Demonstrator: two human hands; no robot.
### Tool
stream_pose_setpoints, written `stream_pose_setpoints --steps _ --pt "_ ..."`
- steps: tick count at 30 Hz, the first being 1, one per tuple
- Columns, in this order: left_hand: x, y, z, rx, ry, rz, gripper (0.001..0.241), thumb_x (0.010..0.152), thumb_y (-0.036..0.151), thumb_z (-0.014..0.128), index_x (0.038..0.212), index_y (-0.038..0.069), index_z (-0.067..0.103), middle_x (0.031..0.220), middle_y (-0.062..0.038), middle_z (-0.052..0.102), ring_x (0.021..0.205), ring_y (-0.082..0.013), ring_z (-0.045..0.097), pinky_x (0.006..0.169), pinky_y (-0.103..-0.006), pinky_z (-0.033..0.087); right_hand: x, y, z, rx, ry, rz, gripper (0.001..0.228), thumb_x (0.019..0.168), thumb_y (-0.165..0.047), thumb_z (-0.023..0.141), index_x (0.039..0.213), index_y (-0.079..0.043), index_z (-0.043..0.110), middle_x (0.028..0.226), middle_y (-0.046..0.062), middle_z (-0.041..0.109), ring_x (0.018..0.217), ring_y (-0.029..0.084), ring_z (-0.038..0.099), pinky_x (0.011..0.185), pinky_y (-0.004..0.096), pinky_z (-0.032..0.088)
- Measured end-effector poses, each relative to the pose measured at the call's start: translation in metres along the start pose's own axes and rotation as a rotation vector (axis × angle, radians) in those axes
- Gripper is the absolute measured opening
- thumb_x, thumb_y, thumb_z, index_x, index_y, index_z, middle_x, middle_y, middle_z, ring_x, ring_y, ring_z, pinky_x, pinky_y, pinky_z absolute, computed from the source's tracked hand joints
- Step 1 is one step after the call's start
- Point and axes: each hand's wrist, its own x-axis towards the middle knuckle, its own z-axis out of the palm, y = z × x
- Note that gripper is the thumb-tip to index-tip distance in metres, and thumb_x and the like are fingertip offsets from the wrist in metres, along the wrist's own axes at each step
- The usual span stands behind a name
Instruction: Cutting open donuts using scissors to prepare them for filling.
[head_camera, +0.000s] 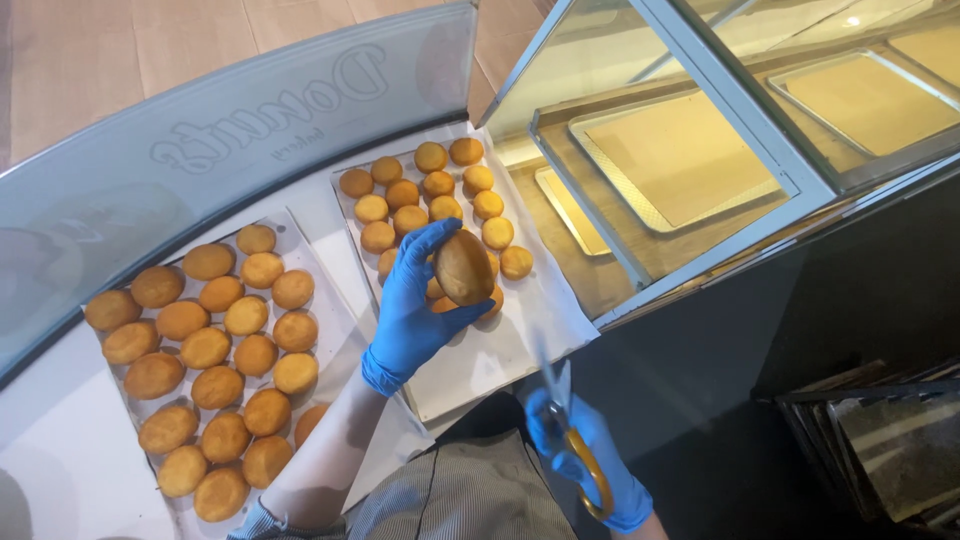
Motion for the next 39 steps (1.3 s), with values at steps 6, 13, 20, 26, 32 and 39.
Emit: stream_pose_setpoints --steps 6,13,20,26,32,39 --pt "-0.003 0.015 0.0 0.033 -0.004 0.098 0.087 0.069 0.01 0.096 0.144 0.006 0.05 0.136 -0.011 0.055 0.13 -0.0265 0.058 0.112 -0.0373 0.051 0.016 -0.067 0.037 0.021 -0.083 0.073 0.087 0.077 -0.075 0.072 0.117 0.001 0.064 0.085 0.004 0.056 0.074 0.012 0.055 0.065 0.025 0.049" --pt "-0.011 0.015 0.001 0.042 -0.041 0.185 0.083 0.071 0.009 0.096 0.142 0.007 0.053 0.139 -0.012 0.056 0.132 -0.0288 0.058 0.112 -0.0381 0.051 0.019 -0.082 0.046 -0.008 -0.063 0.15 0.089 0.073 -0.076 0.071 0.12 -0.001 0.066 0.087 0.003 0.059 0.076 0.012 0.056 0.067 0.024 0.05" --pt "-0.036 0.02 0.021 -0.052 -0.154 0.079 0.086 0.069 0.008 0.094 0.143 0.008 0.052 0.139 -0.014 0.055 0.131 -0.0309 0.058 0.108 -0.0392 0.051 0.027 -0.053 0.039 -0.045 0.013 0.003 0.085 0.077 -0.073 0.072 0.121 -0.001 0.064 0.093 0.001 0.059 0.084 0.009 0.057 0.073 0.025 0.05" --pt "-0.039 0.0 0.018 -0.092 -0.125 -0.003 0.094 0.068 0.003 0.092 0.149 0.006 0.044 0.14 -0.014 0.055 0.131 -0.0302 0.058 0.109 -0.0387 0.05 0.029 -0.054 0.05 -0.047 0.098 0.117 0.063 0.081 -0.051 0.08 0.106 0.004 0.066 0.072 0.005 0.057 0.054 0.01 0.049 0.049 0.024 0.041" --pt "-0.042 -0.025 0.013 -0.044 -0.157 0.059 0.101 0.072 -0.003 0.086 0.157 0.006 0.032 0.145 -0.013 0.058 0.136 -0.0292 0.058 0.115 -0.0391 0.047 0.036 -0.054 0.05 0.033 -0.028 -0.052 0.042 0.092 -0.038 0.073 0.109 0.0 0.065 0.076 -0.001 0.058 0.06 0.003 0.055 0.054 0.018 0.047" --pt "-0.071 -0.121 0.001 0.38 -0.169 0.001 0.081 0.068 -0.003 0.08 0.142 0.009 0.049 0.128 -0.019 0.059 0.117 -0.041 0.06 0.101 -0.0467 0.051 0.046 -0.019 0.032 -0.565 0.137 -0.08 0.032 0.087 -0.034 0.082 0.097 -0.004 0.076 0.062 -0.004 0.065 0.05 0.002 0.058 0.046 0.017 0.047"
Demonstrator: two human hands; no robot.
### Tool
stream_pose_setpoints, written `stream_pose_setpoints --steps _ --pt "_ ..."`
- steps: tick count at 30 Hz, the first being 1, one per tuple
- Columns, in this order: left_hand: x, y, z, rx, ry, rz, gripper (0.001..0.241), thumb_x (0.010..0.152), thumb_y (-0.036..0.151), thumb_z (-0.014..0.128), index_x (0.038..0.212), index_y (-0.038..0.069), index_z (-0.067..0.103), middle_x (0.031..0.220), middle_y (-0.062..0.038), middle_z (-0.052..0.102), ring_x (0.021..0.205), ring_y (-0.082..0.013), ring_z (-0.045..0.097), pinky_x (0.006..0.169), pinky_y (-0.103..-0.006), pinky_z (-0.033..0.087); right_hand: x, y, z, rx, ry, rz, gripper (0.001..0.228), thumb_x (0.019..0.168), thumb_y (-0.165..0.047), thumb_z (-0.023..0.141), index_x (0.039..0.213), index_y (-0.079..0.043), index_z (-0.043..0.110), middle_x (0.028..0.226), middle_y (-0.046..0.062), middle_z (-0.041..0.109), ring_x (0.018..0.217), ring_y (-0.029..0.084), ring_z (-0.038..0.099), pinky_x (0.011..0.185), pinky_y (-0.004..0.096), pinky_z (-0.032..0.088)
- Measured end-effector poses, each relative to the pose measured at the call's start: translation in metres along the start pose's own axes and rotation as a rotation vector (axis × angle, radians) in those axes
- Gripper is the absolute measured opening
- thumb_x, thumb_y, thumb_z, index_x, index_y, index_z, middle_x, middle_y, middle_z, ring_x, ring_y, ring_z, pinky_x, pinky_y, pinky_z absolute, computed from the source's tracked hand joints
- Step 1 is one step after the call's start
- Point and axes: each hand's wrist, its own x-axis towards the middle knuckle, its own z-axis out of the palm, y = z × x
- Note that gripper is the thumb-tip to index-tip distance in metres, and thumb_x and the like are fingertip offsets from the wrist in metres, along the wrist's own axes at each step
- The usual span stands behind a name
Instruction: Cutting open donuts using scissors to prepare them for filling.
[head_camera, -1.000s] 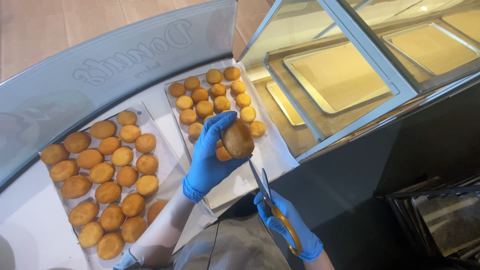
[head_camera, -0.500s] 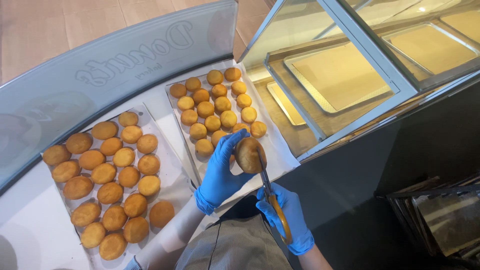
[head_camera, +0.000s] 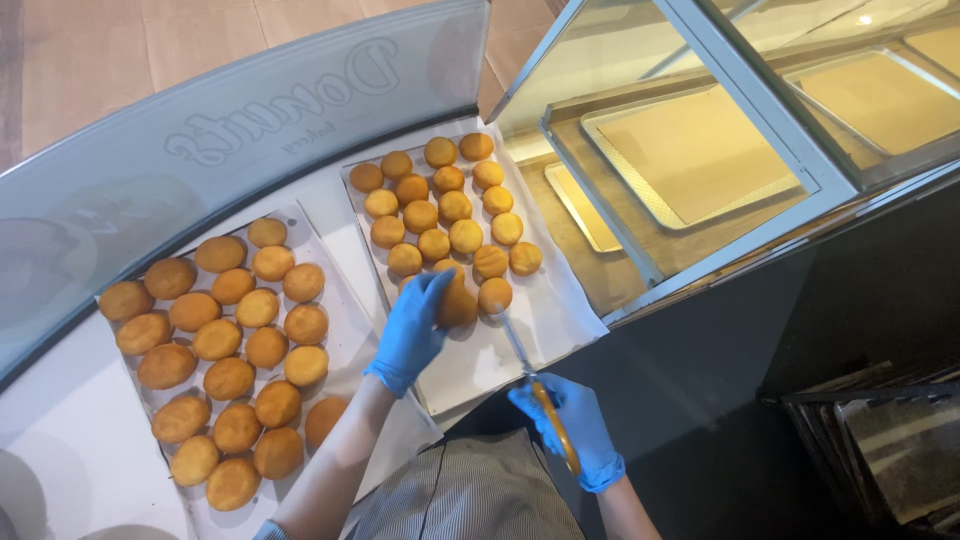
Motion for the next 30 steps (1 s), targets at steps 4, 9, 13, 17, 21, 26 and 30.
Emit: stream_pose_setpoints --steps 4,9,13,17,21,26,30 --pt "-0.068 -0.079 0.059 0.094 -0.203 -0.307 0.062 0.075 0.009 0.079 0.133 0.007 0.056 0.126 -0.021 0.058 0.111 -0.0422 0.06 0.092 -0.0481 0.051 -0.013 0.018 0.0 0.402 0.048 0.541 0.023 0.085 -0.03 0.077 0.09 -0.008 0.075 0.054 -0.002 0.058 0.037 0.006 0.051 0.036 0.022 0.041" --pt "-0.066 -0.069 0.079 0.284 -0.384 -0.381 0.072 0.065 0.04 0.089 0.116 0.002 0.056 0.115 -0.021 0.058 0.107 -0.0413 0.058 0.094 -0.0491 0.049 -0.018 0.033 -0.004 0.452 0.113 0.566 0.024 0.088 -0.029 0.077 0.081 -0.008 0.067 0.054 -0.002 0.056 0.038 0.007 0.051 0.036 0.023 0.042" --pt "-0.023 -0.064 0.094 0.305 -0.201 -0.233 0.085 0.06 0.036 0.086 0.127 -0.003 0.053 0.119 -0.024 0.055 0.096 -0.043 0.059 0.084 -0.0515 0.05 -0.012 0.034 -0.001 0.456 0.13 0.548 0.024 0.089 -0.029 0.075 0.081 -0.007 0.068 0.052 -0.002 0.055 0.036 0.008 0.049 0.035 0.023 0.041" --pt "-0.016 -0.081 0.129 0.505 -0.363 -0.355 0.063 0.079 0.036 0.08 0.128 0.006 0.054 0.12 -0.02 0.055 0.1 -0.0393 0.06 0.085 -0.0501 0.05 -0.012 0.044 0.0 0.519 0.032 0.393 0.03 0.095 -0.035 0.067 0.096 -0.005 0.066 0.061 0.0 0.055 0.048 0.008 0.052 0.046 0.023 0.044" --pt "-0.024 -0.086 0.133 0.334 -0.283 -0.416 0.063 0.079 0.032 0.082 0.128 0.005 0.053 0.119 -0.02 0.057 0.106 -0.0398 0.06 0.093 -0.0481 0.051 -0.02 0.052 0.0 0.459 -0.06 0.384 0.041 0.093 -0.036 0.066 0.117 -0.004 0.067 0.077 0.002 0.059 0.067 0.011 0.06 0.061 0.027 0.052" --pt "0.004 -0.021 0.077 -0.113 -0.013 -0.172 0.079 0.068 0.016 0.088 0.135 0.002 0.049 0.121 -0.019 0.057 0.109 -0.0371 0.059 0.095 -0.0442 0.051 -0.024 0.054 -0.004 0.649 -0.12 0.233 0.047 0.096 -0.04 0.063 0.123 -0.001 0.064 0.086 0.004 0.061 0.077 0.011 0.059 0.071 0.026 0.052" --pt "0.025 0.029 0.046 -0.496 0.138 -0.038 0.079 0.074 0.006 0.088 0.143 0.003 0.048 0.139 -0.017 0.054 0.131 -0.0315 0.056 0.113 -0.0382 0.046 -0.025 0.034 -0.007 0.663 -0.178 0.167 0.057 0.095 -0.05 0.062 0.124 -0.001 0.065 0.086 0.005 0.062 0.078 0.012 0.059 0.072 0.026 0.052"
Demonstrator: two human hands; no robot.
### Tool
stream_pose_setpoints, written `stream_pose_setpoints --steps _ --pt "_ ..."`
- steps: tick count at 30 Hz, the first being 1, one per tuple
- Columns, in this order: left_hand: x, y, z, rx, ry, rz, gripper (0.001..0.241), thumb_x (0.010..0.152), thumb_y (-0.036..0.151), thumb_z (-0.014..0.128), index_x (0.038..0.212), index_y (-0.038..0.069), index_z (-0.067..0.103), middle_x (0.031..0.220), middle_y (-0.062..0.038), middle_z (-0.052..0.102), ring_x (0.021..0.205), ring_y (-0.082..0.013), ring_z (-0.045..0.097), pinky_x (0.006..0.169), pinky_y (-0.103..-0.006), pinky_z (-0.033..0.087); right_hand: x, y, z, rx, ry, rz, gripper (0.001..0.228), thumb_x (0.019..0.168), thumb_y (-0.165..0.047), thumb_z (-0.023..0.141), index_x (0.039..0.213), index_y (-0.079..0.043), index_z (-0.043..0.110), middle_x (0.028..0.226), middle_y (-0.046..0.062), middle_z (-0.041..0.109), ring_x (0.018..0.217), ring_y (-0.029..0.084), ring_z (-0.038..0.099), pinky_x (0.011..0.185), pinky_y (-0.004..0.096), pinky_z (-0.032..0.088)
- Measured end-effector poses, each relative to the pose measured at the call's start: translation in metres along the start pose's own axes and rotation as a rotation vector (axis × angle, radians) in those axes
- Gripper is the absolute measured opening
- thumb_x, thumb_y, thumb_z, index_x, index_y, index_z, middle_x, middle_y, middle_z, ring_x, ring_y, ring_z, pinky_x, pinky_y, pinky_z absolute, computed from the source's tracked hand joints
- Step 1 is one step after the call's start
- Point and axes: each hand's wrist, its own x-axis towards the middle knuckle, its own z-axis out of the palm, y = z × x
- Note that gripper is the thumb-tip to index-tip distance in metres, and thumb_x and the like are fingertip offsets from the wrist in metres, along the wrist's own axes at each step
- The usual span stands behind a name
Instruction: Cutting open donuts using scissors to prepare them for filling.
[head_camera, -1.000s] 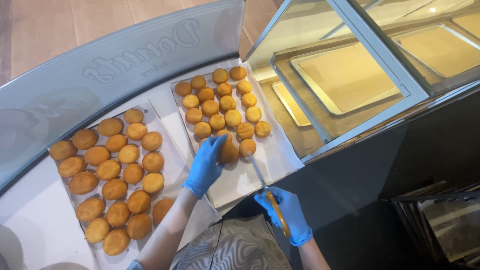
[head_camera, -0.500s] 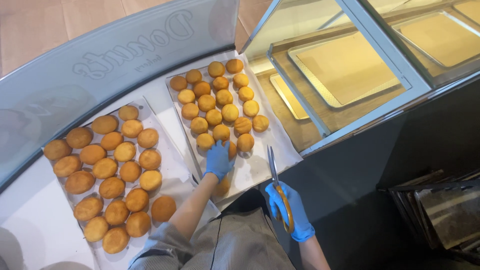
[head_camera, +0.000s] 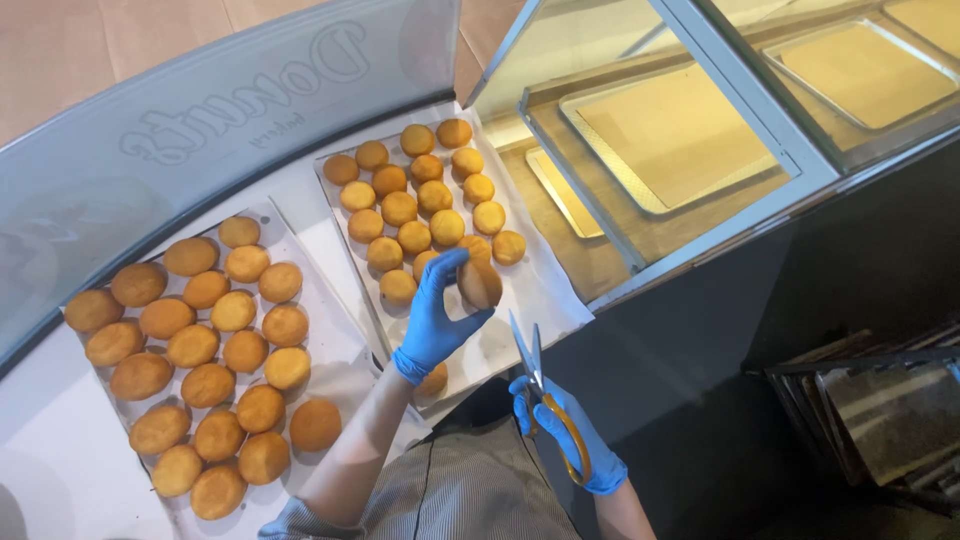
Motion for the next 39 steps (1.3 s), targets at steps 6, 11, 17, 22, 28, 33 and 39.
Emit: stream_pose_setpoints --steps 6,11,17,22,28,33,39 --pt "0.019 0.056 -0.008 0.079 -0.06 0.102 0.075 0.072 0.005 0.089 0.138 0.005 0.053 0.139 -0.014 0.057 0.133 -0.0296 0.057 0.114 -0.0385 0.047 0.004 -0.012 0.004 -0.067 -0.009 0.041 0.066 0.085 -0.056 0.072 0.123 -0.002 0.065 0.089 0.005 0.063 0.08 0.013 0.061 0.074 0.028 0.054" --pt "0.004 0.053 0.005 0.056 -0.164 0.177 0.075 0.072 0.003 0.09 0.137 0.006 0.053 0.141 -0.015 0.056 0.135 -0.0318 0.056 0.113 -0.0389 0.048 0.004 -0.02 0.006 -0.056 -0.006 0.011 0.062 0.086 -0.055 0.071 0.122 -0.005 0.066 0.087 0.004 0.063 0.078 0.013 0.061 0.072 0.027 0.054" --pt "-0.021 0.051 0.024 -0.004 -0.176 0.044 0.082 0.07 0.005 0.09 0.141 0.005 0.05 0.139 -0.016 0.055 0.133 -0.0318 0.056 0.113 -0.0407 0.047 0.007 -0.016 0.009 -0.106 0.126 0.034 0.047 0.09 -0.044 0.073 0.111 -0.003 0.067 0.08 0.005 0.06 0.069 0.011 0.056 0.063 0.026 0.047" --pt "-0.018 0.047 0.022 0.027 -0.122 -0.029 0.08 0.071 0.007 0.091 0.14 0.005 0.05 0.139 -0.015 0.055 0.132 -0.0295 0.057 0.111 -0.0387 0.048 0.012 -0.019 0.018 -0.192 0.317 0.217 0.031 0.087 -0.027 0.076 0.101 0.0 0.069 0.065 0.007 0.058 0.049 0.014 0.051 0.046 0.028 0.041" --pt "-0.015 0.026 0.018 -0.012 -0.183 -0.062 0.08 0.074 0.001 0.085 0.144 0.006 0.047 0.141 -0.012 0.058 0.132 -0.0297 0.06 0.112 -0.0376 0.048 0.021 -0.009 0.012 -0.251 0.145 -0.164 0.027 0.097 -0.03 0.074 0.103 -0.005 0.065 0.072 -0.003 0.06 0.058 0.005 0.058 0.052 0.021 0.05" --pt "-0.028 -0.044 0.012 0.26 -0.251 -0.055 0.068 0.075 -0.006 0.073 0.139 0.008 0.054 0.127 -0.018 0.058 0.117 -0.0382 0.06 0.098 -0.0401 0.053 0.019 -0.026 0.01 -0.393 0.311 0.343 0.034 0.089 -0.034 0.079 0.083 -0.002 0.07 0.053 0.002 0.057 0.039 0.008 0.052 0.037 0.024 0.04" --pt "-0.103 -0.133 0.029 0.787 -0.791 -0.184 0.039 0.083 0.01 0.066 0.122 0.01 0.063 0.121 -0.017 0.059 0.114 -0.0373 0.059 0.1 -0.0445 0.048 0.001 0.034 -0.03 -0.118 0.504 0.399 0.024 0.085 -0.03 0.078 0.09 -0.007 0.072 0.053 0.001 0.061 0.039 0.009 0.056 0.038 0.024 0.045"
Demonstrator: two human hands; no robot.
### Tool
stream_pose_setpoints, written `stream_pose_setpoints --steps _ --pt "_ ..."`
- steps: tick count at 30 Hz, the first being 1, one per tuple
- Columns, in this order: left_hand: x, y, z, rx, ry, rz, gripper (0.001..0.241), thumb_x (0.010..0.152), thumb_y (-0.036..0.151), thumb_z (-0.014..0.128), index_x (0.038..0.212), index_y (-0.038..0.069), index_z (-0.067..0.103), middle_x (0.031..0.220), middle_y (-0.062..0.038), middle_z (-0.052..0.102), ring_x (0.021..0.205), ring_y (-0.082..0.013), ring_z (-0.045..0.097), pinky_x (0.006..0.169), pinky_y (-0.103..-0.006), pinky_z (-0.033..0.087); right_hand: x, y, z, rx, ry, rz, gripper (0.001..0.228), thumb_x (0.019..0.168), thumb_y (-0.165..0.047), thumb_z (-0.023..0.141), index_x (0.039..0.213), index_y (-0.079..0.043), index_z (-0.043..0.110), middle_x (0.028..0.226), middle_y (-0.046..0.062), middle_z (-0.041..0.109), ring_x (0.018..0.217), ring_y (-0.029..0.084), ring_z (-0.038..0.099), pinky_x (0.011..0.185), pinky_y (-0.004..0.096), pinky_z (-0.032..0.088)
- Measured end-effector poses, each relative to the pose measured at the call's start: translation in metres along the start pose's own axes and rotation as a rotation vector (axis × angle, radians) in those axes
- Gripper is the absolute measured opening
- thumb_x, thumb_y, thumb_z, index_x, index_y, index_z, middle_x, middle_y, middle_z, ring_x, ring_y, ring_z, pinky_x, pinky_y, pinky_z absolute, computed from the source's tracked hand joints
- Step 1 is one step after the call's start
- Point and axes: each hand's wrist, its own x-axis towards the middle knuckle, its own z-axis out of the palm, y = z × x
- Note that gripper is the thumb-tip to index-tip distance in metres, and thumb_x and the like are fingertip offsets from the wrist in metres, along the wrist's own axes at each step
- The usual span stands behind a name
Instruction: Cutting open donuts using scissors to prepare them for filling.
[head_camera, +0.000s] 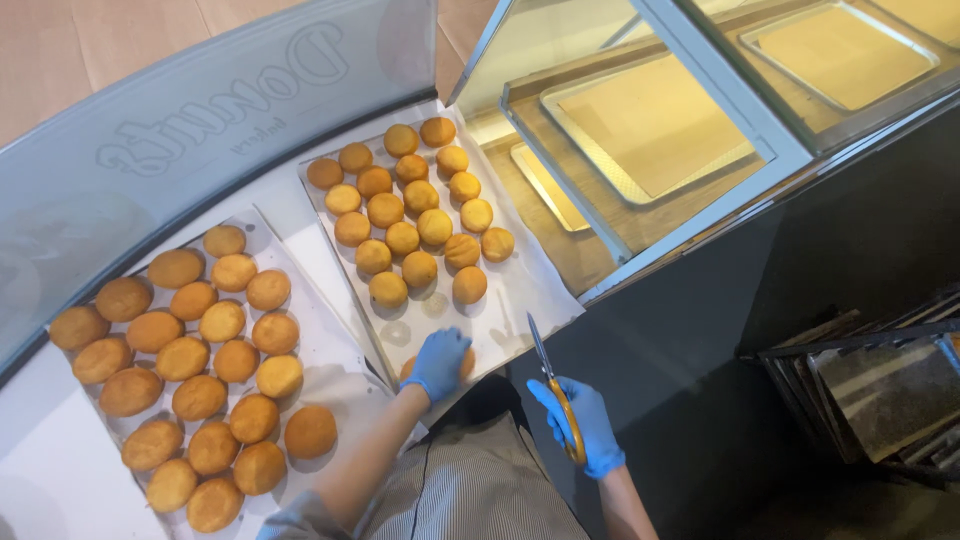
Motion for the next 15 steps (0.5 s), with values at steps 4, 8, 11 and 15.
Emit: stream_pose_setpoints --steps 4,8,11,15 --pt "0.019 0.025 -0.049 0.052 -0.112 -0.143 0.039 0.085 0.021 0.071 0.12 0.006 0.063 0.122 -0.017 0.059 0.115 -0.0357 0.058 0.098 -0.0463 0.046 -0.007 -0.001 -0.003 -0.036 0.022 -0.058 0.027 0.087 -0.031 0.079 0.088 -0.004 0.072 0.051 0.0 0.056 0.037 0.008 0.051 0.035 0.022 0.04" --pt "0.088 -0.013 -0.021 0.27 0.519 0.166 0.06 0.07 0.001 0.062 0.13 0.01 0.064 0.128 -0.016 0.061 0.101 -0.0374 0.059 0.082 -0.0471 0.046 -0.006 -0.002 0.0 -0.042 0.028 -0.073 0.03 0.088 -0.032 0.078 0.091 -0.003 0.071 0.055 0.0 0.056 0.041 0.008 0.052 0.038 0.023 0.042" --pt "0.128 -0.051 0.023 0.384 0.449 0.186 0.043 0.087 0.008 0.067 0.13 0.012 0.063 0.128 -0.015 0.06 0.104 -0.0363 0.058 0.086 -0.048 0.046 -0.007 -0.003 0.001 -0.038 -0.038 -0.113 0.031 0.089 -0.035 0.073 0.099 -0.006 0.071 0.058 -0.001 0.057 0.046 0.008 0.055 0.041 0.024 0.044" --pt "0.104 -0.005 -0.06 0.269 0.109 0.0 0.054 0.076 0.008 0.076 0.127 0.017 0.061 0.124 -0.011 0.059 0.117 -0.032 0.058 0.096 -0.0449 0.049 -0.012 -0.011 -0.003 -0.005 -0.163 -0.199 0.039 0.089 -0.036 0.071 0.115 -0.007 0.068 0.068 -0.002 0.057 0.059 0.007 0.057 0.051 0.023 0.048"
